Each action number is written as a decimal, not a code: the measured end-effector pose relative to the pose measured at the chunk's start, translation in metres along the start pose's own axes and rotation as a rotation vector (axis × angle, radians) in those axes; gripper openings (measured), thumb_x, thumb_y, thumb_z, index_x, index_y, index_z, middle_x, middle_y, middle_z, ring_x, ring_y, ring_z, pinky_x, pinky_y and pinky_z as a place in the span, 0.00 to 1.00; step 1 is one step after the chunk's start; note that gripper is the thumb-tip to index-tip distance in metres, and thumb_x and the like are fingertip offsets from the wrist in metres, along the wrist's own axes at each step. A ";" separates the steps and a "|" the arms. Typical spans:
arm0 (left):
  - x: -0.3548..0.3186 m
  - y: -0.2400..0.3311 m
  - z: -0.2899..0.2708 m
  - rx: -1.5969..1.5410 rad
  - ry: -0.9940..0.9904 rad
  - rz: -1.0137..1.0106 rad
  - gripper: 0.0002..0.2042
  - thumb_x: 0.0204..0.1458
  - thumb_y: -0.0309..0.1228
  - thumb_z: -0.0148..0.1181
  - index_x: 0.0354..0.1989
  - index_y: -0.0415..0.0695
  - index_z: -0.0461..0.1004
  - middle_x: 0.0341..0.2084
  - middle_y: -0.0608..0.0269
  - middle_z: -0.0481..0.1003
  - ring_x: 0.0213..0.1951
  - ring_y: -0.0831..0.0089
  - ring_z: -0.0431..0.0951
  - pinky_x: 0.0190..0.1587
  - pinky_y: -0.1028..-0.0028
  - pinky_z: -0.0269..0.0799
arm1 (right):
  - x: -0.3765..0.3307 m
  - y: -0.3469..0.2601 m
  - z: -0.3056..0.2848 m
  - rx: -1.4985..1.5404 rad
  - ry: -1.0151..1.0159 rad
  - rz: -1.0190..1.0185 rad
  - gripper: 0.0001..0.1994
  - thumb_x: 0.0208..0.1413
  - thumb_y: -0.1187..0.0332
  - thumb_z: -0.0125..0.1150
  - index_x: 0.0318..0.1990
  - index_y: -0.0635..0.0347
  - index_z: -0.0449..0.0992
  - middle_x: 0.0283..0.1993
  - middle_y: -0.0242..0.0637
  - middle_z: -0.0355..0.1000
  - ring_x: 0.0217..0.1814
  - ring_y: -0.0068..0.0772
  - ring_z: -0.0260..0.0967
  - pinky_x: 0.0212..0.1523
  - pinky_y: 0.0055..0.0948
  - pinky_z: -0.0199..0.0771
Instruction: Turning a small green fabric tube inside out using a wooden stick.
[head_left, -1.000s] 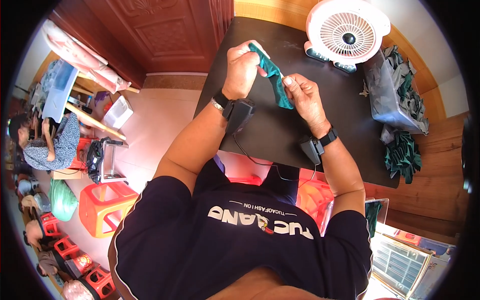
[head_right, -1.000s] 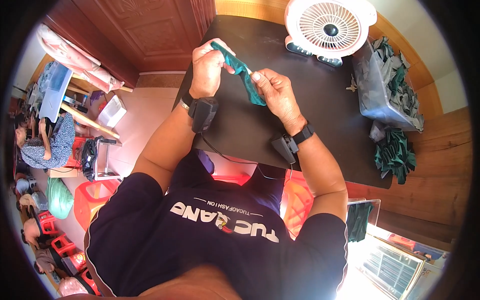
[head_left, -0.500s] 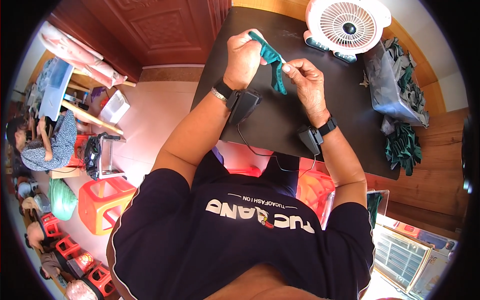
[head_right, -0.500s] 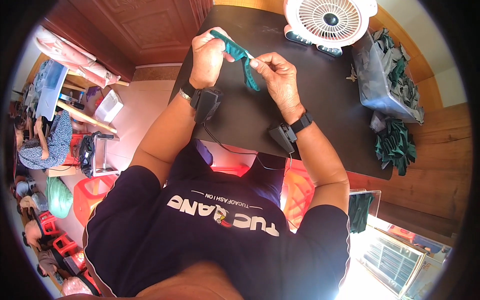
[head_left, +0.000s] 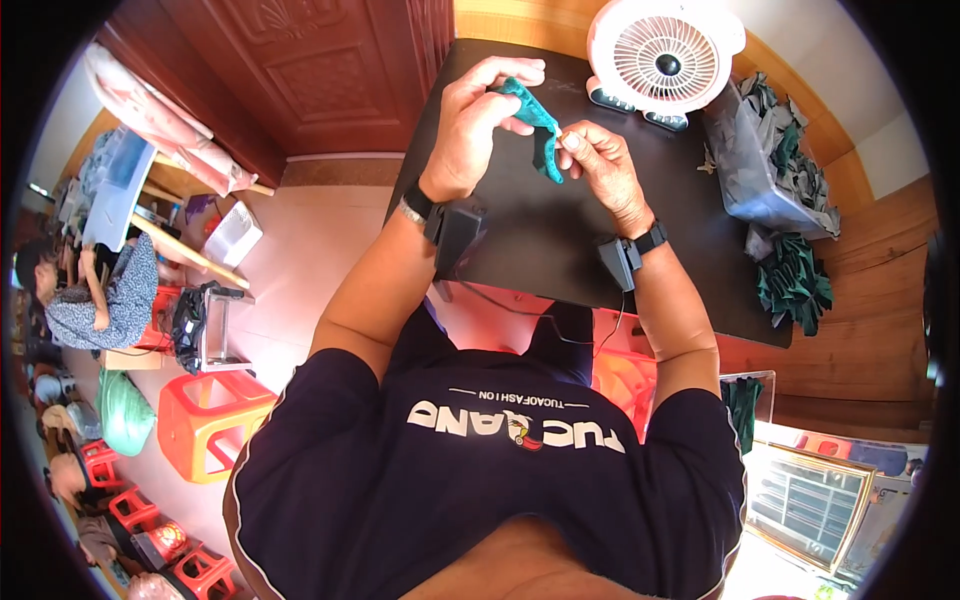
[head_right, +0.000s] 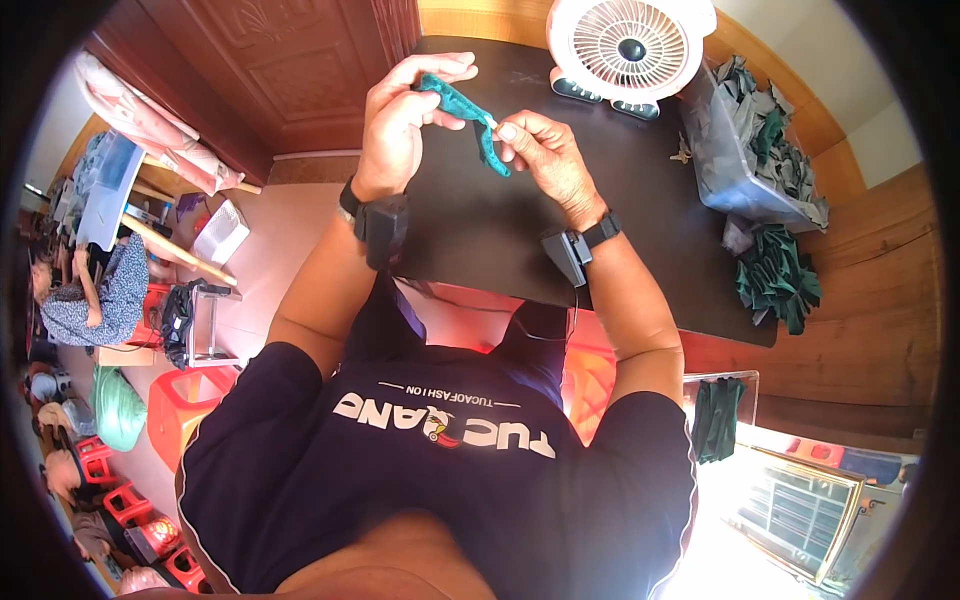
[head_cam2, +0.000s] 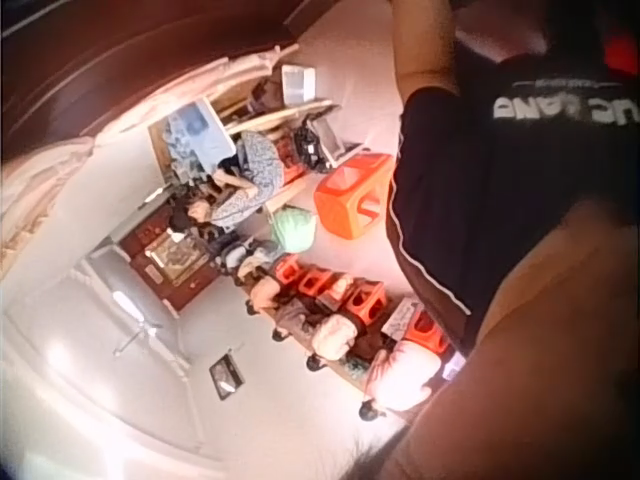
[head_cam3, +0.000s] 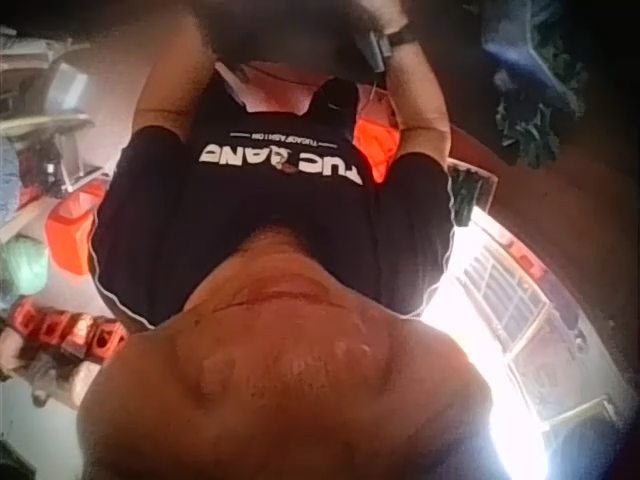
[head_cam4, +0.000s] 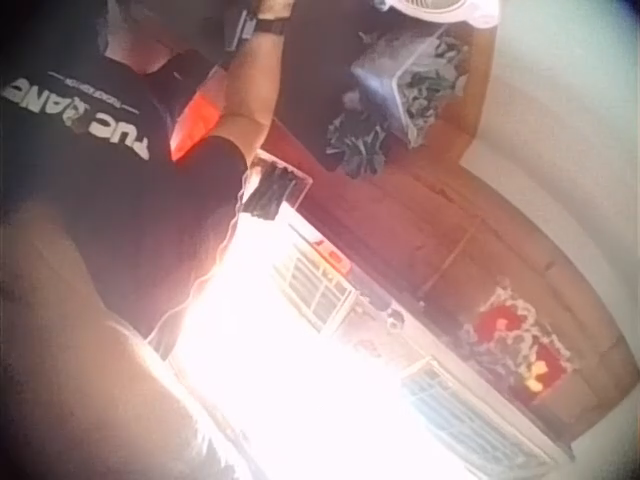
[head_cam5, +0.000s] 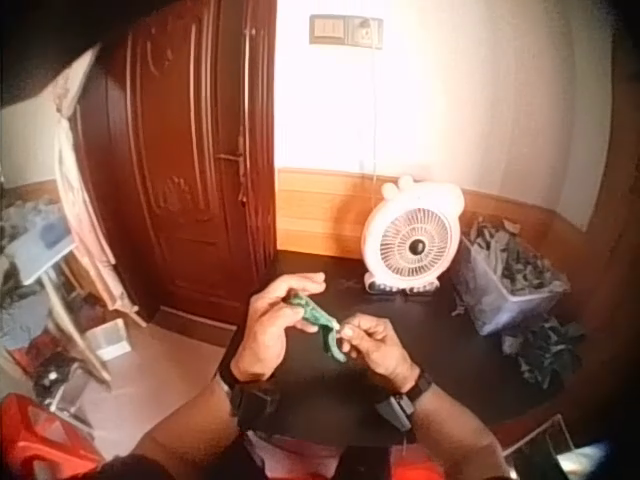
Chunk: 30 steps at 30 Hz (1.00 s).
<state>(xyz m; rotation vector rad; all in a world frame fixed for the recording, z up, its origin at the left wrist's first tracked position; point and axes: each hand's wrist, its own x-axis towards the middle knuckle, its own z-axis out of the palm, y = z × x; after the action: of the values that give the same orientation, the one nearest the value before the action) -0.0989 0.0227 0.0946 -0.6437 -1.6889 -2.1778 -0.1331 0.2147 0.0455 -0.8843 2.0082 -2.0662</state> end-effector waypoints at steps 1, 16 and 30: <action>-0.005 0.005 0.000 0.005 0.002 0.006 0.17 0.46 0.27 0.42 0.42 0.33 0.71 0.47 0.47 0.71 0.49 0.63 0.73 0.36 0.75 0.76 | 0.000 -0.001 0.004 0.024 -0.004 -0.051 0.11 0.58 0.60 0.56 0.33 0.59 0.76 0.23 0.24 0.67 0.23 0.14 0.60 0.24 0.15 0.60; -0.052 0.047 -0.002 -0.125 0.140 0.104 0.12 0.52 0.28 0.44 0.40 0.34 0.69 0.33 0.51 0.75 0.38 0.65 0.77 0.43 0.69 0.75 | -0.019 -0.057 0.038 -0.113 -0.020 -0.027 0.09 0.54 0.64 0.61 0.32 0.62 0.75 0.26 0.25 0.68 0.29 0.14 0.62 0.32 0.17 0.65; -0.098 0.062 -0.011 -0.101 0.095 0.054 0.16 0.59 0.36 0.41 0.39 0.34 0.70 0.31 0.52 0.75 0.35 0.66 0.78 0.39 0.71 0.75 | -0.084 -0.039 0.105 -0.064 0.295 -0.169 0.05 0.50 0.74 0.64 0.33 0.62 0.74 0.28 0.26 0.72 0.30 0.13 0.67 0.32 0.15 0.69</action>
<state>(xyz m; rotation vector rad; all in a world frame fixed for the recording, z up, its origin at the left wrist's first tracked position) 0.0138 -0.0070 0.0916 -0.5942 -1.5051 -2.2309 -0.0015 0.1674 0.0504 -0.8272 2.2242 -2.3582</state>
